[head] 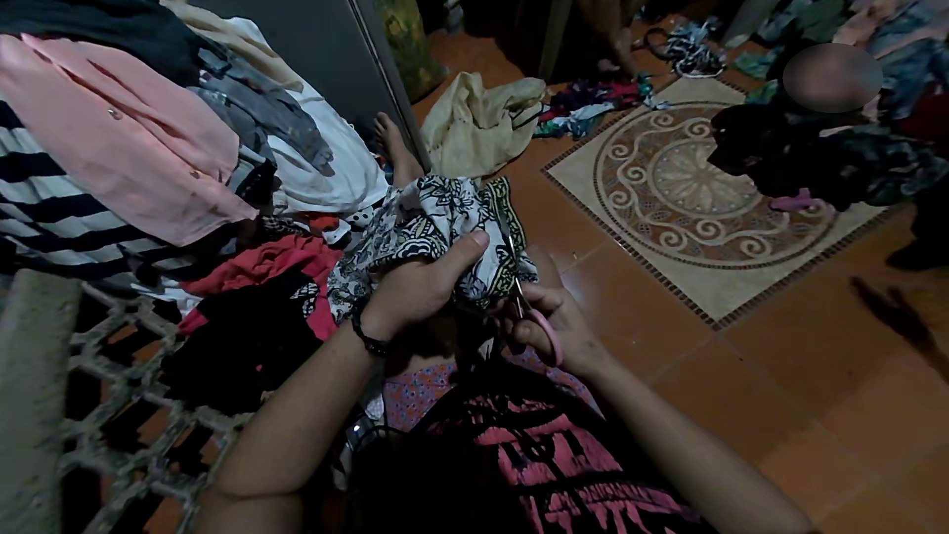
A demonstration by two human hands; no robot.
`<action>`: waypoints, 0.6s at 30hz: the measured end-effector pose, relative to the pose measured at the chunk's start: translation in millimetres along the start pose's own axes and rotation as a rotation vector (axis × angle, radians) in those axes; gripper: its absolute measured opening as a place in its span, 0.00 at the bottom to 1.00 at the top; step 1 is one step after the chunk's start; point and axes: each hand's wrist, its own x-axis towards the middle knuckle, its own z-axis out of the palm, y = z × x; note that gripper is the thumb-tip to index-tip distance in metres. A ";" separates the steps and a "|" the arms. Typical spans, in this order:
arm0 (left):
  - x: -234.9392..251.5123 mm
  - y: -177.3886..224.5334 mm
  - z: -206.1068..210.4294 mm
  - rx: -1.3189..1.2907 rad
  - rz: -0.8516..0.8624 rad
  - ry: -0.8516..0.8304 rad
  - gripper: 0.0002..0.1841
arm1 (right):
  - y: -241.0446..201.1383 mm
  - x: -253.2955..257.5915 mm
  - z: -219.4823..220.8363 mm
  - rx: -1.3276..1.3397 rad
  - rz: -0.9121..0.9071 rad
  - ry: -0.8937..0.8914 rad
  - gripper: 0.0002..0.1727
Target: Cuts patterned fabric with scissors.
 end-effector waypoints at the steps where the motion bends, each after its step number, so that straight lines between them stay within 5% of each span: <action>1: 0.1 -0.7 -0.1 -0.004 0.005 -0.001 0.09 | -0.7 -0.2 0.2 0.004 0.009 0.002 0.21; 8: -0.9 -5.2 1.2 -0.059 0.014 0.022 0.07 | -3.4 -3.6 3.7 0.005 0.077 0.037 0.17; 13: 7.7 -17.3 -3.0 -0.783 -0.346 -0.040 0.16 | 0.0 -9.2 3.7 0.003 0.097 0.053 0.15; 15: 7.7 -32.3 -2.3 -0.953 -0.459 -0.034 0.10 | 2.0 -13.9 4.3 -0.022 0.135 0.057 0.15; 18: -3.3 -46.0 1.3 -1.086 -0.520 -0.117 0.16 | 8.8 -21.5 5.4 -0.024 0.156 0.025 0.17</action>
